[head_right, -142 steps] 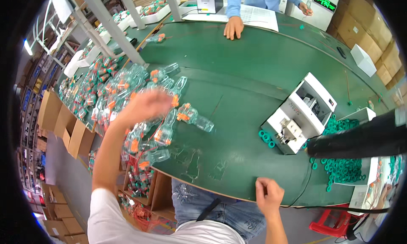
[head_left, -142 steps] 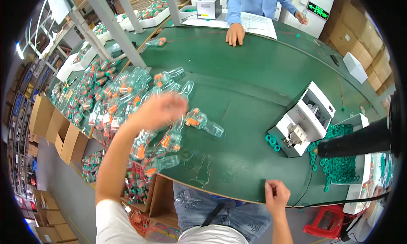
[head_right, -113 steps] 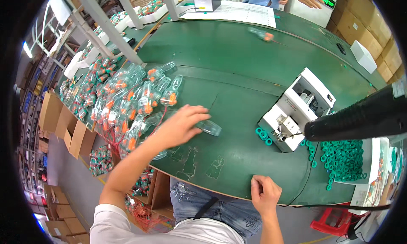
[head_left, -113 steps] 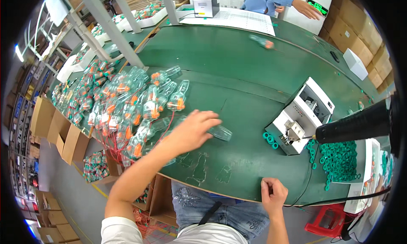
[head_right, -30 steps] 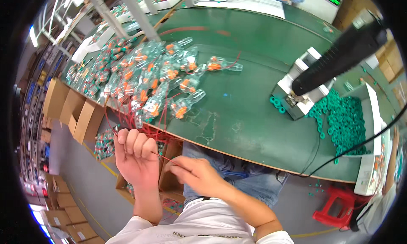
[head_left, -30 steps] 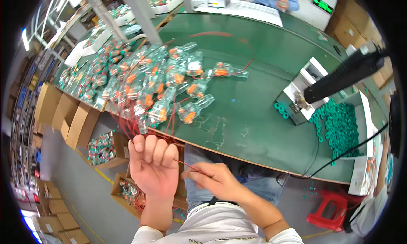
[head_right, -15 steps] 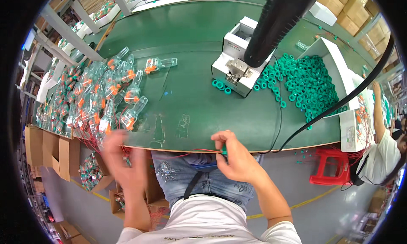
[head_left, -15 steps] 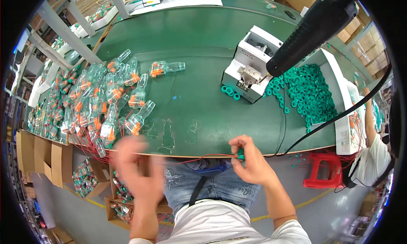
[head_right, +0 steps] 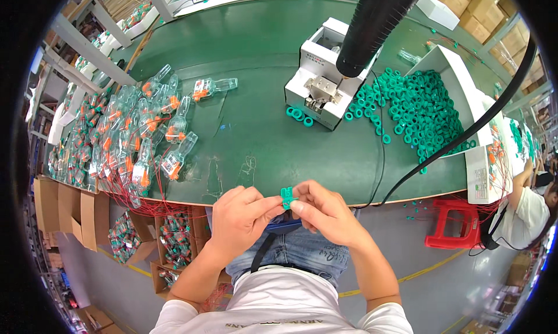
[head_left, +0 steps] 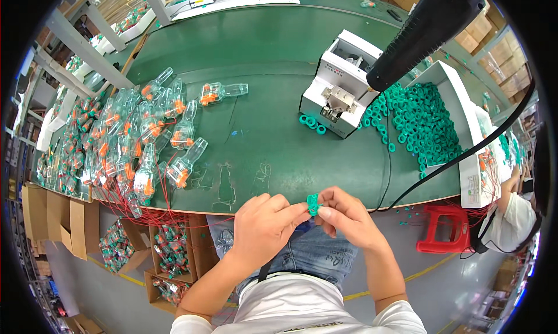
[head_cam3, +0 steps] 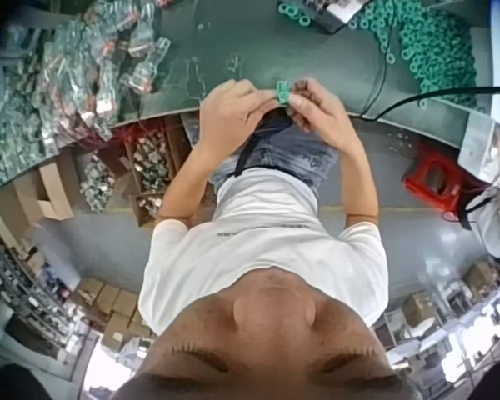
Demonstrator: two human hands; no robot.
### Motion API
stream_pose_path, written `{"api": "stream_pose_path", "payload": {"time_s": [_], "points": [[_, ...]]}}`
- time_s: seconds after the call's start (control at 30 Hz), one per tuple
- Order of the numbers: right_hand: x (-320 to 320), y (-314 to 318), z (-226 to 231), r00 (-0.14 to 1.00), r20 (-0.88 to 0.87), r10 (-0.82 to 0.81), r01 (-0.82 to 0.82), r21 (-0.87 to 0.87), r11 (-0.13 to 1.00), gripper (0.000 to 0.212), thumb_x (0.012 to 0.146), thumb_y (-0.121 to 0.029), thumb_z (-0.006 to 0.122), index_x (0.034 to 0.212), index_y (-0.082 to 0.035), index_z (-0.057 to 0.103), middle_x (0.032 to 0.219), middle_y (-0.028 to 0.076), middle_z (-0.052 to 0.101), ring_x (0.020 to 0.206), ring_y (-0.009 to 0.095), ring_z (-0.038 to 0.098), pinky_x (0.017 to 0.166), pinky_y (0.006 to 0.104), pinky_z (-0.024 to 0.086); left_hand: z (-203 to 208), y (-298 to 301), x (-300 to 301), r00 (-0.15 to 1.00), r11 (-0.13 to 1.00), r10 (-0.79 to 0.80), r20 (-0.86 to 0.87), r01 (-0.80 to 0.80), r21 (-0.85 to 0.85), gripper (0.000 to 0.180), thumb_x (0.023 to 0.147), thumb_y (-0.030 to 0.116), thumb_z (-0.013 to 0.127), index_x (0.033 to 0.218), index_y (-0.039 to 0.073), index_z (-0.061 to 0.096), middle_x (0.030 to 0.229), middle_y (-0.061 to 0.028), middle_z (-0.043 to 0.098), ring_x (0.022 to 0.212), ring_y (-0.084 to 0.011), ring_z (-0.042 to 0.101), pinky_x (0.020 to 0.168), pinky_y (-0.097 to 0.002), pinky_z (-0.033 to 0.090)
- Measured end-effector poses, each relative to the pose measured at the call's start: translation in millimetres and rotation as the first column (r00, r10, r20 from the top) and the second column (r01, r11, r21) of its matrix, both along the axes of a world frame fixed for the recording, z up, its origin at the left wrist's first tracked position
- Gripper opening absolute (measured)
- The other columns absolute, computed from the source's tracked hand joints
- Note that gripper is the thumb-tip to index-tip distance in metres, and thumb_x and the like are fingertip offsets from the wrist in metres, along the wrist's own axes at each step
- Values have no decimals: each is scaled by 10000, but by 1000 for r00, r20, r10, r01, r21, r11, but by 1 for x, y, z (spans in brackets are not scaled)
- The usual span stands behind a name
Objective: Assembling small clear plastic electronic components by wrapping wires and attaching green rings using an electric hand tool.
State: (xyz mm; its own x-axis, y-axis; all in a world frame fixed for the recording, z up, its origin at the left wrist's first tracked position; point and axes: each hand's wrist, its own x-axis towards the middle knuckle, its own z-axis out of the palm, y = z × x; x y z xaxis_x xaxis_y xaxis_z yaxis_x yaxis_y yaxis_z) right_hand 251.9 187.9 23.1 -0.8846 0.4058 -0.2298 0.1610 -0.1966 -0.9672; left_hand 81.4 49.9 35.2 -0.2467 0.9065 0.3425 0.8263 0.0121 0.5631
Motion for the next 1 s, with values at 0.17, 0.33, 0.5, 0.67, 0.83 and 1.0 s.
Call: {"api": "stream_pose_path", "payload": {"time_s": [0.17, 0.33, 0.5, 0.67, 0.83, 1.0], "points": [[-7, -5, -3, 994, -91, -64, 61, -38, 997, 225, 1004, -161, 597, 1152, 1, 545, 861, 27, 599, 662, 66, 570, 521, 204, 456, -19, -3, -3, 833, 999, -53, 550, 48, 22, 147, 865, 145, 764, 988, 65, 761, 707, -23, 570, 658, -133, 552, 571, -276, 412], [-11, -4, 5, 997, -65, -31, 29, -43, 999, 238, 990, -166, 620, 1147, 0, 554, 853, 30, 608, 660, 78, 586, 521, 217, 470, -23, -4, -1, 455, 998, 52, 889, 10, -64, 99, 881, 68, 748, 968, 22, 765, 748, 9, 583, 683, -50, 519, 575, -228, 391], [-10, 3, 2, 989, 120, 87, -71, -130, 989, 232, 973, -199, 660, 1099, -19, 586, 820, 15, 605, 623, 67, 568, 489, 225, 446, -14, -8, -7, 793, 987, -85, 603, 150, -58, 89, 893, 69, 726, 955, 10, 750, 804, -16, 627, 662, -55, 520, 577, -238, 417], [-11, -10, -3, 989, 106, 101, -98, -33, 995, 204, 996, -207, 633, 1045, -13, 592, 746, -5, 585, 535, 49, 517, 451, 232, 394, -28, -12, -11, 612, 996, -32, 790, 89, -29, 245, 865, 68, 747, 1107, 53, 714, 867, -45, 640, 674, -94, 558, 600, -263, 451], [-15, -13, -10, 990, 137, 27, -56, 211, 976, 170, 996, -184, 611, 1009, -15, 625, 697, -3, 580, 518, 57, 523, 452, 252, 395, -20, 0, -8, 868, 978, -209, 450, 178, 111, 360, 806, 143, 817, 1147, 85, 718, 924, -68, 642, 784, -165, 644, 656, -276, 506], [-23, 16, 15, 893, 416, 168, -257, 166, 952, 196, 988, -211, 606, 990, -19, 647, 738, 74, 601, 649, 179, 595, 612, 326, 487, -38, 14, -20, 890, 972, -229, 395, 227, 54, 291, 841, 199, 766, 1094, 70, 705, 905, -74, 654, 801, -275, 644, 712, -366, 533]]}}
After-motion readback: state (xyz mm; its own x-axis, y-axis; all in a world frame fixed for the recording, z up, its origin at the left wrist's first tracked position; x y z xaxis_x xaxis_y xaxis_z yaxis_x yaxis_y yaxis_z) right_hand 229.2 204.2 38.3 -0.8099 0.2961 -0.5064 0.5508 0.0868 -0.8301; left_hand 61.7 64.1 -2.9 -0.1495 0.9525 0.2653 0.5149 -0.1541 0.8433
